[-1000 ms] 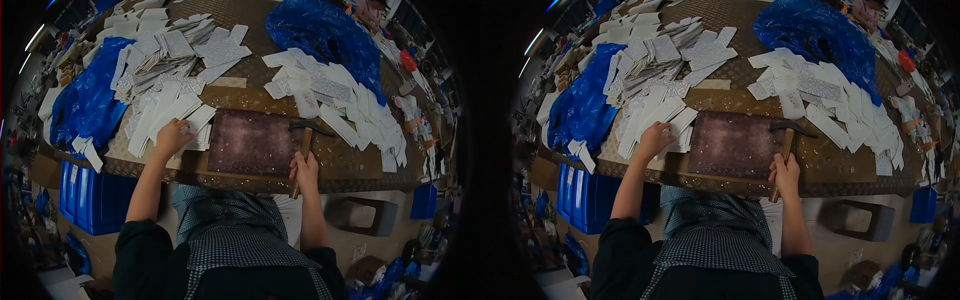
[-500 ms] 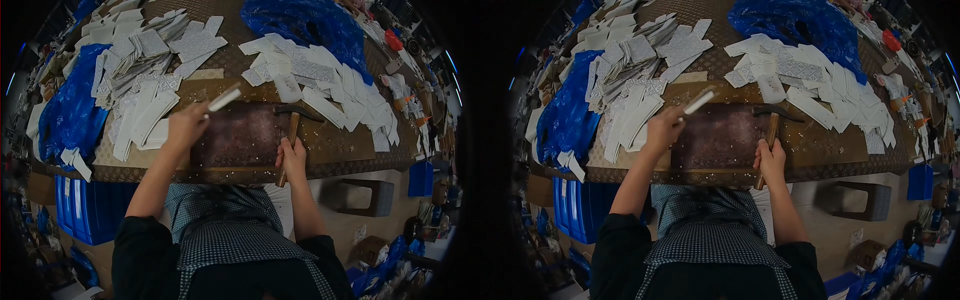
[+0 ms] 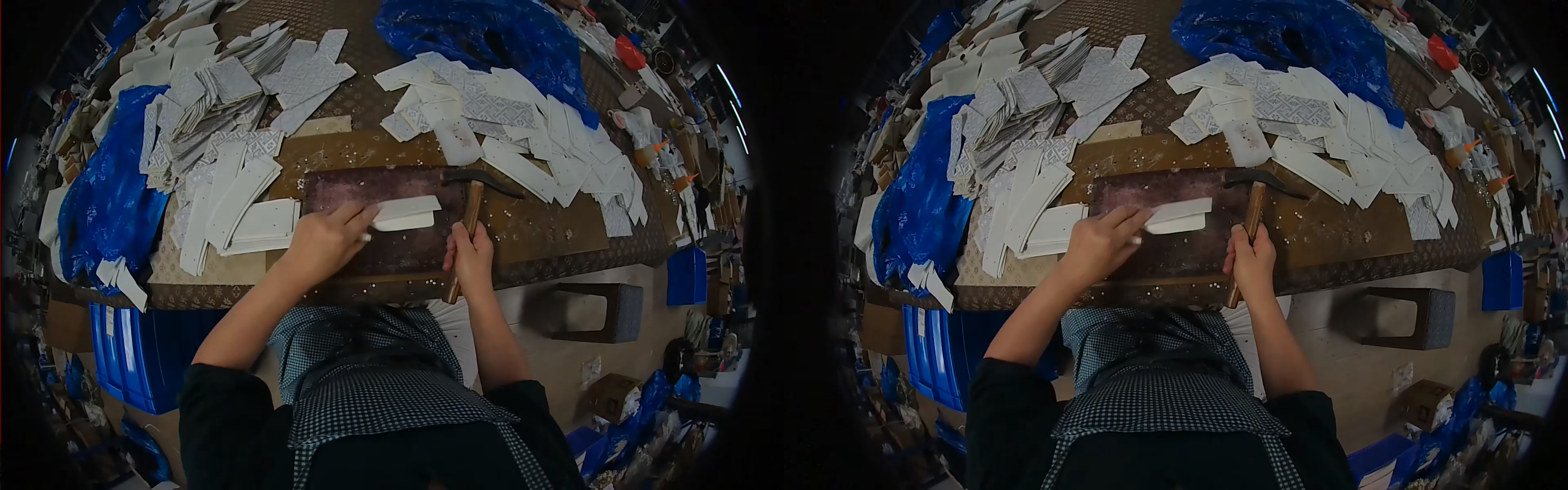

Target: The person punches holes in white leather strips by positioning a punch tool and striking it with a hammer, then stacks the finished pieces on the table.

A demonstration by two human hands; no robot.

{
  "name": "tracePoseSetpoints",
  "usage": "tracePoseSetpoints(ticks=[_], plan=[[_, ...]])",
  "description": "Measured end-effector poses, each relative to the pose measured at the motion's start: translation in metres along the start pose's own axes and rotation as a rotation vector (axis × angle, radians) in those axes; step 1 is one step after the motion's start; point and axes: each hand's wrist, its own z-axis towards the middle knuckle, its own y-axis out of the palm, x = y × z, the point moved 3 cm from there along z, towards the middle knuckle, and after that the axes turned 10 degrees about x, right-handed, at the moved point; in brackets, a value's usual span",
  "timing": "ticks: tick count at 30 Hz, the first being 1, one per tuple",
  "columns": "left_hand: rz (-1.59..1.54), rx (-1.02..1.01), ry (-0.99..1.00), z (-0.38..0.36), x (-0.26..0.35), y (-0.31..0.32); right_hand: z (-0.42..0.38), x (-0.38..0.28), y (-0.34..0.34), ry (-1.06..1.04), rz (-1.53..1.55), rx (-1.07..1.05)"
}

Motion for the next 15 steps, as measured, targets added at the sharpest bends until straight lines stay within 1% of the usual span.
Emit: tracePoseSetpoints(ticks=[3,4,7,10,11,14,15], plan=[[0.01,-0.049,0.035,0.003,-0.005,0.039,0.002,0.006,-0.003,-0.014,0.074,0.04],[-0.042,-0.164,-0.003,-0.003,-0.005,0.048,0.003,0.006,-0.003,-0.017,0.079,0.045],[-0.113,-0.231,-0.104,-0.02,-0.005,0.054,0.002,0.007,-0.004,-0.018,0.078,0.057],[-0.114,-0.065,-0.228,-0.019,-0.021,0.045,0.0,0.005,0.0,-0.018,0.022,0.05],[-0.11,-0.1,-0.277,-0.015,-0.031,0.043,0.0,0.004,0.001,-0.015,-0.008,0.045],[-0.175,-0.084,-0.222,-0.002,-0.057,0.056,0.0,0.002,0.002,-0.023,-0.032,0.024],[-0.204,-0.076,-0.165,0.004,-0.06,0.059,0.0,0.002,0.002,-0.028,-0.027,0.02]])
